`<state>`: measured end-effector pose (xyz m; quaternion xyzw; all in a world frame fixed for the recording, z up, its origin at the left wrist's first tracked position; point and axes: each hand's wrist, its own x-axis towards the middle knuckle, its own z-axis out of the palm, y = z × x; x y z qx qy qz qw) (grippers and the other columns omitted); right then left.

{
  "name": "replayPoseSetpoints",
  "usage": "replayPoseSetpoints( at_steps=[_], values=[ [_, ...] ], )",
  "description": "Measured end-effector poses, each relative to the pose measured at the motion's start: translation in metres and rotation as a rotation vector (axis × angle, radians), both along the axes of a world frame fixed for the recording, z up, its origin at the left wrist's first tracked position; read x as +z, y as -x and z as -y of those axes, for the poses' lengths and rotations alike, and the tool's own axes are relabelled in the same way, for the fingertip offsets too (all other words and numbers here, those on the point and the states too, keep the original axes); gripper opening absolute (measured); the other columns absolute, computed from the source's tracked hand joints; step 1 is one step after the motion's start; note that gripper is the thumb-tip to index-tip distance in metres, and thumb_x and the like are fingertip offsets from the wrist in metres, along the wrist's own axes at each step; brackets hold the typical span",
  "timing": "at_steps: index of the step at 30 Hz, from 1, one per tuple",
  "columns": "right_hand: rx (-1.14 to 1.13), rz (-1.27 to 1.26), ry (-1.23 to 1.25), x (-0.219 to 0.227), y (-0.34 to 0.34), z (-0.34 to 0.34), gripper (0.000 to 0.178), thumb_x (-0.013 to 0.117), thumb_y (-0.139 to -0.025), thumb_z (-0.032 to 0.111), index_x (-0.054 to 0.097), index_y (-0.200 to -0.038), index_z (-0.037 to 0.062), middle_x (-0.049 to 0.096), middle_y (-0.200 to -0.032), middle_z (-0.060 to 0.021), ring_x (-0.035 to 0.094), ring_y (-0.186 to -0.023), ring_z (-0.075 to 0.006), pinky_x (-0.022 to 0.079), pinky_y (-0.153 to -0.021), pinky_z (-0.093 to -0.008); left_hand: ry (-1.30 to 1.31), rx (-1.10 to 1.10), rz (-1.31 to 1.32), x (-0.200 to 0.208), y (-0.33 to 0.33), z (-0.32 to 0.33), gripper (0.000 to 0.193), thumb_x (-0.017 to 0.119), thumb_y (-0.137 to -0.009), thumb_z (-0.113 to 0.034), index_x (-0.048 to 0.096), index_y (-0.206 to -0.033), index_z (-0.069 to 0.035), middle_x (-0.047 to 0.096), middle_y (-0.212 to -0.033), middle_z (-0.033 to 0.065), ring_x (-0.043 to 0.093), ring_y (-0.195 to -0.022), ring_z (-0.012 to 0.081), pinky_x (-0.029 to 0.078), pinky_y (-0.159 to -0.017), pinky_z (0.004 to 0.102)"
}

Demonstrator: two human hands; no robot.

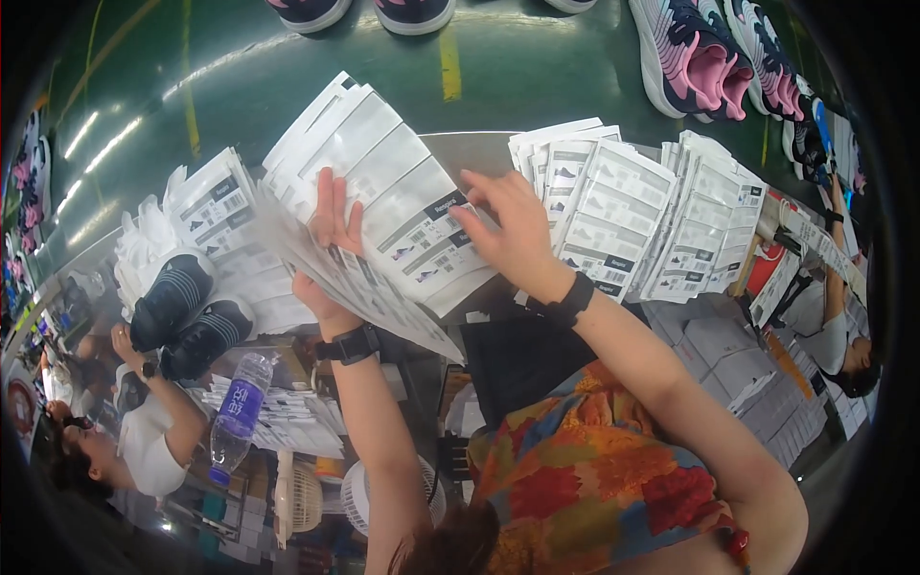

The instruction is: The recorder is matching shoes with their corresponding labels and organizing them at a workstation in a shoe factory.

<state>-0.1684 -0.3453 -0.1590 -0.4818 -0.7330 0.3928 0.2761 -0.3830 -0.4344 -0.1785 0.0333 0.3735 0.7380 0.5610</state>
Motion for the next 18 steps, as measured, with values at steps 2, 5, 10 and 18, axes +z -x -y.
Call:
replayPoseSetpoints(
  at_steps=[2, 5, 10, 18],
  values=[
    [0.021, 0.017, 0.176, 0.006, 0.001, -0.011, 0.024, 0.075, -0.077, 0.010, 0.070, -0.100, 0.0021, 0.064, -0.076, -0.0053, 0.055, -0.072, -0.0225, 0.044, -0.063, -0.0335, -0.004, 0.002, 0.009, -0.001, 0.000, 0.000, 0.028, 0.045, -0.095, -0.029, 0.051, -0.077, -0.007, 0.015, -0.160, 0.0226, 0.009, -0.150, 0.0347, 0.013, -0.119, 0.0455],
    [0.019, -0.005, 0.369, 0.011, 0.004, -0.016, 0.018, 0.076, -0.076, 0.010, 0.072, -0.092, 0.0026, 0.062, -0.070, -0.0072, 0.055, -0.068, -0.0233, 0.045, -0.060, -0.0339, -0.042, 0.016, 0.046, -0.007, 0.003, 0.003, 0.028, 0.046, -0.095, -0.027, 0.052, -0.078, -0.006, 0.015, -0.160, 0.0227, 0.010, -0.150, 0.0346, 0.016, -0.119, 0.0453],
    [0.015, 0.036, -0.009, -0.004, 0.002, -0.009, 0.020, 0.075, -0.075, 0.007, 0.072, -0.094, 0.0021, 0.062, -0.069, -0.0054, 0.054, -0.066, -0.0215, 0.044, -0.058, -0.0342, -0.059, -0.004, 0.038, -0.009, 0.001, 0.001, 0.028, 0.047, -0.095, -0.029, 0.052, -0.077, -0.007, 0.014, -0.160, 0.0224, 0.010, -0.150, 0.0342, 0.017, -0.119, 0.0450],
    [0.266, 0.422, -0.444, -0.006, -0.014, 0.011, 0.041, 0.062, -0.078, 0.005, 0.062, -0.119, 0.0027, 0.059, -0.129, -0.0077, 0.056, -0.097, -0.0238, 0.044, -0.077, -0.0354, -0.049, 0.027, 0.043, -0.007, -0.001, 0.000, 0.026, 0.046, -0.094, -0.027, 0.051, -0.078, -0.007, 0.015, -0.160, 0.0227, 0.009, -0.150, 0.0352, 0.016, -0.119, 0.0454]
  ],
)
